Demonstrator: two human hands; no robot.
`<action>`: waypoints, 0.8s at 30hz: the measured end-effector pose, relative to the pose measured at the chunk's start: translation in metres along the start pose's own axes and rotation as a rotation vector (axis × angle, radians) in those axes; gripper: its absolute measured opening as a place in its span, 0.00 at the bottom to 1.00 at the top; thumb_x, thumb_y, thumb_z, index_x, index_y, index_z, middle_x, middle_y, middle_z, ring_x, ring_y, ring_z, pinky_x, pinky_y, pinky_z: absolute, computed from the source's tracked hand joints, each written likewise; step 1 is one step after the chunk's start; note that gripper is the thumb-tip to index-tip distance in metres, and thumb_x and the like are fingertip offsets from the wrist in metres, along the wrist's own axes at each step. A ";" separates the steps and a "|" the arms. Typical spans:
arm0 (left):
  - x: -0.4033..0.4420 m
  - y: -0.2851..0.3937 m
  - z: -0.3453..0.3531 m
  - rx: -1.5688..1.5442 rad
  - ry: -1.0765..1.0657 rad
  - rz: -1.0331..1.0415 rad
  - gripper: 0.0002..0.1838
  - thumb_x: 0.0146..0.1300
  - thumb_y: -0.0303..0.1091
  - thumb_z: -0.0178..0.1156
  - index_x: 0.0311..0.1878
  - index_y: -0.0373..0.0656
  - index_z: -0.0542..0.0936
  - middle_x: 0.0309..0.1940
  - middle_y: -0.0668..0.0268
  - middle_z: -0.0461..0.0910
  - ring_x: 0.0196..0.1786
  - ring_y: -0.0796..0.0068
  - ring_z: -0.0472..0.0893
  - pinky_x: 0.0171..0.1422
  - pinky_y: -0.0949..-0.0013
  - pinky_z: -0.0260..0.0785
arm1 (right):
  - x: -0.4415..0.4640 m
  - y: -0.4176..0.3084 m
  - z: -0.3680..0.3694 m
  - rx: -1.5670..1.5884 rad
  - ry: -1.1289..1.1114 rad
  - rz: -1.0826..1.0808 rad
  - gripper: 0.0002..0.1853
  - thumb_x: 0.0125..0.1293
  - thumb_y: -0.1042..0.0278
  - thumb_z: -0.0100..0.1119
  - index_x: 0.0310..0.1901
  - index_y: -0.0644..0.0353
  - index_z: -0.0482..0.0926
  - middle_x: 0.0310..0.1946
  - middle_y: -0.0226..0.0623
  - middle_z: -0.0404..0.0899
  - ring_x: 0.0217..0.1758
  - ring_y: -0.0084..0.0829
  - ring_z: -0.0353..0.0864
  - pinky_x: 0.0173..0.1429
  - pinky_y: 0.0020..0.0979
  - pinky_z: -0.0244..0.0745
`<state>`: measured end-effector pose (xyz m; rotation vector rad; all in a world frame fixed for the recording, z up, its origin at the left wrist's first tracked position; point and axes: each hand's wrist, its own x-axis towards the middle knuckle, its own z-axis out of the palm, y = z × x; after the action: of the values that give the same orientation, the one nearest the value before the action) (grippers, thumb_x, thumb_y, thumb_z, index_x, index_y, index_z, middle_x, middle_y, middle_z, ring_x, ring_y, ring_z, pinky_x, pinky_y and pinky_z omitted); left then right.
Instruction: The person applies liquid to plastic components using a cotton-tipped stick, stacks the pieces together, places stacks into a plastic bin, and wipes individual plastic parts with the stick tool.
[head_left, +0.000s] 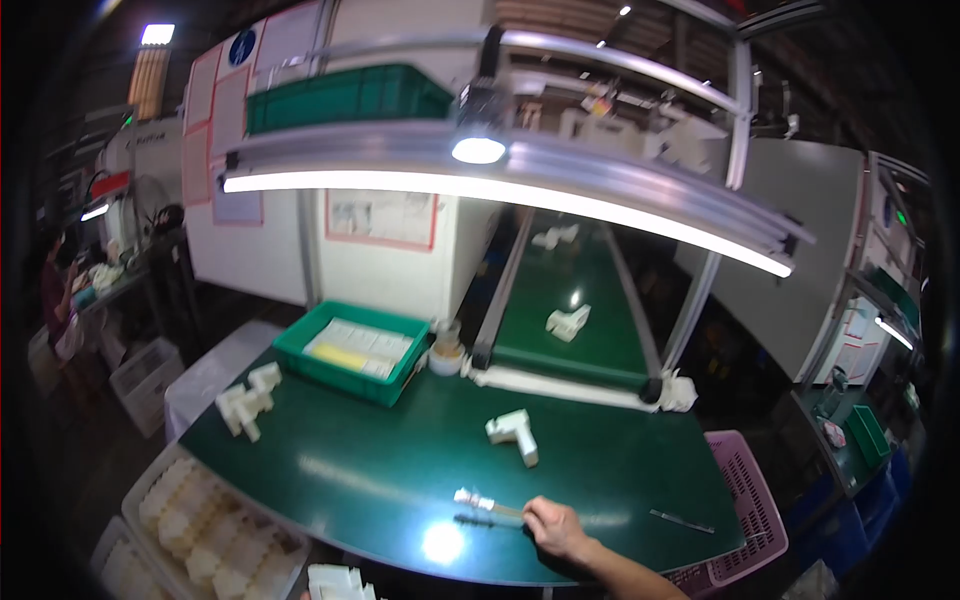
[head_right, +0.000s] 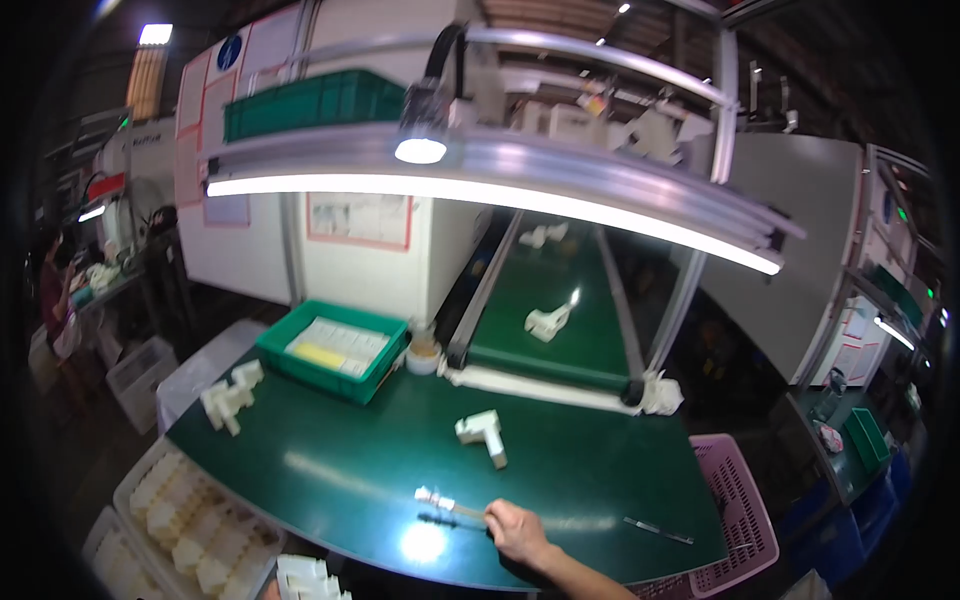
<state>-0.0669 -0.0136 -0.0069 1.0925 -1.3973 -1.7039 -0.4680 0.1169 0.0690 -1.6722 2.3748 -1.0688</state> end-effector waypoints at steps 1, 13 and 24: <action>0.000 -0.005 -0.005 -0.034 -0.023 0.020 0.36 0.46 0.27 0.65 0.62 0.34 0.66 0.50 0.53 0.77 0.50 0.63 0.79 0.53 0.62 0.74 | 0.000 -0.007 0.003 0.049 0.030 0.003 0.05 0.62 0.68 0.57 0.36 0.59 0.75 0.31 0.45 0.78 0.36 0.48 0.79 0.40 0.39 0.75; -0.022 0.006 -0.012 -0.327 -0.073 0.062 0.38 0.36 0.30 0.79 0.54 0.38 0.72 0.47 0.67 0.78 0.49 0.78 0.77 0.57 0.70 0.69 | 0.036 -0.104 0.101 0.428 -0.368 -0.435 0.04 0.58 0.73 0.64 0.31 0.62 0.79 0.17 0.35 0.72 0.18 0.29 0.71 0.25 0.28 0.65; -0.028 -0.003 -0.015 -0.266 -0.050 0.107 0.35 0.35 0.31 0.82 0.48 0.40 0.73 0.43 0.71 0.78 0.46 0.83 0.76 0.54 0.75 0.68 | 0.068 -0.132 0.110 0.360 -0.754 -0.614 0.13 0.57 0.62 0.68 0.23 0.61 0.78 0.13 0.37 0.72 0.16 0.36 0.72 0.22 0.34 0.65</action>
<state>-0.0410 0.0050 -0.0057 0.8187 -1.1943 -1.7882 -0.3433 -0.0194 0.0814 -2.1756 1.1748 -0.6516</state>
